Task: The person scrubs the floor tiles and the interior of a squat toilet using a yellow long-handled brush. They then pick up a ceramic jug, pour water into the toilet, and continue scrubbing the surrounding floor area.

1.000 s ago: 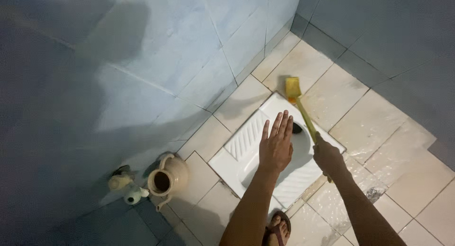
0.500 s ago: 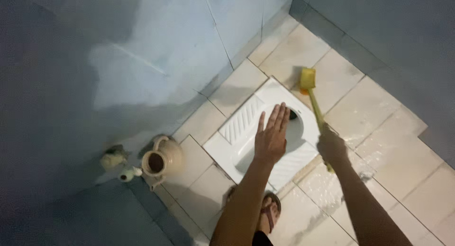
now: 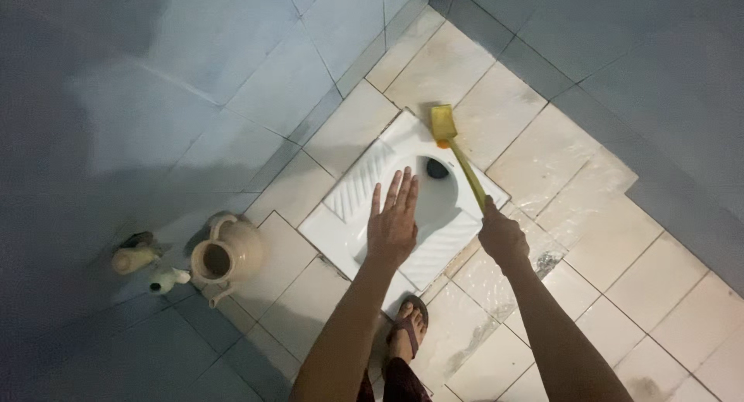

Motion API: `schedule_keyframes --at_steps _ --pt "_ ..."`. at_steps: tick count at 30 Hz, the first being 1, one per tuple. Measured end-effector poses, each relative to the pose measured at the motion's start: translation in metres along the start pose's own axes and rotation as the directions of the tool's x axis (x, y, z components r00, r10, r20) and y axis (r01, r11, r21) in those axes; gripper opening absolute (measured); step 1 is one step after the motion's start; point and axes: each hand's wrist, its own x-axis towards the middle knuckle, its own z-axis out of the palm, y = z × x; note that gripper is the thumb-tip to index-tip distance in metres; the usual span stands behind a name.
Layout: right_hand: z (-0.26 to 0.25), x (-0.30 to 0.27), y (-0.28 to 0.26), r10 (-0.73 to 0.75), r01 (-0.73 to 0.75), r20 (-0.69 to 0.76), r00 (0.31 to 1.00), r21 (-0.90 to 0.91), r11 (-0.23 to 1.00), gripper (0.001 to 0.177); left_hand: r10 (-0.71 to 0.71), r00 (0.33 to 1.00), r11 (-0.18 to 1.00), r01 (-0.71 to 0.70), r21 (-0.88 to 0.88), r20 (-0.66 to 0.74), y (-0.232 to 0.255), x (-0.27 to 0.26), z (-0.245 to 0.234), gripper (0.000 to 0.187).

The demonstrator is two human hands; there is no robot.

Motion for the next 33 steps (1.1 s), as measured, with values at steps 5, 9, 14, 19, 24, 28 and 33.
schedule_keyframes --at_steps 5,9,14,19,24,28,33 --pt "-0.014 -0.015 -0.025 0.160 -0.181 0.115 0.980 0.207 0.962 0.065 -0.054 0.998 0.996 0.055 0.072 -0.016 -0.005 -0.002 0.000 0.082" --pt "0.000 -0.009 -0.035 -0.022 0.019 0.033 0.999 0.115 0.993 0.062 -0.133 0.991 0.991 0.133 0.019 0.002 0.004 0.002 0.004 0.085" --pt "0.010 -0.006 0.002 -0.043 0.045 0.067 0.997 -0.037 0.998 0.061 -0.079 0.996 0.996 0.077 0.045 0.047 0.017 0.011 0.001 0.085" --pt "0.022 -0.025 0.043 -0.006 0.009 -0.069 0.998 0.043 0.999 0.063 -0.069 0.997 0.997 0.067 0.048 0.043 0.013 0.012 -0.003 0.085" --pt "0.037 -0.035 0.054 -0.074 0.078 -0.085 0.994 0.050 0.996 0.060 -0.137 0.987 0.990 0.134 0.032 0.089 0.007 0.011 0.001 0.090" --pt "0.027 -0.039 0.073 -0.083 0.095 0.069 0.994 -0.188 0.978 0.071 -0.110 0.993 0.993 0.109 0.039 0.039 0.003 0.003 0.004 0.086" --pt "0.014 -0.044 0.077 -0.107 0.113 0.047 0.993 -0.136 0.984 0.069 -0.155 0.987 0.988 0.154 0.019 0.049 -0.005 -0.003 0.007 0.085"
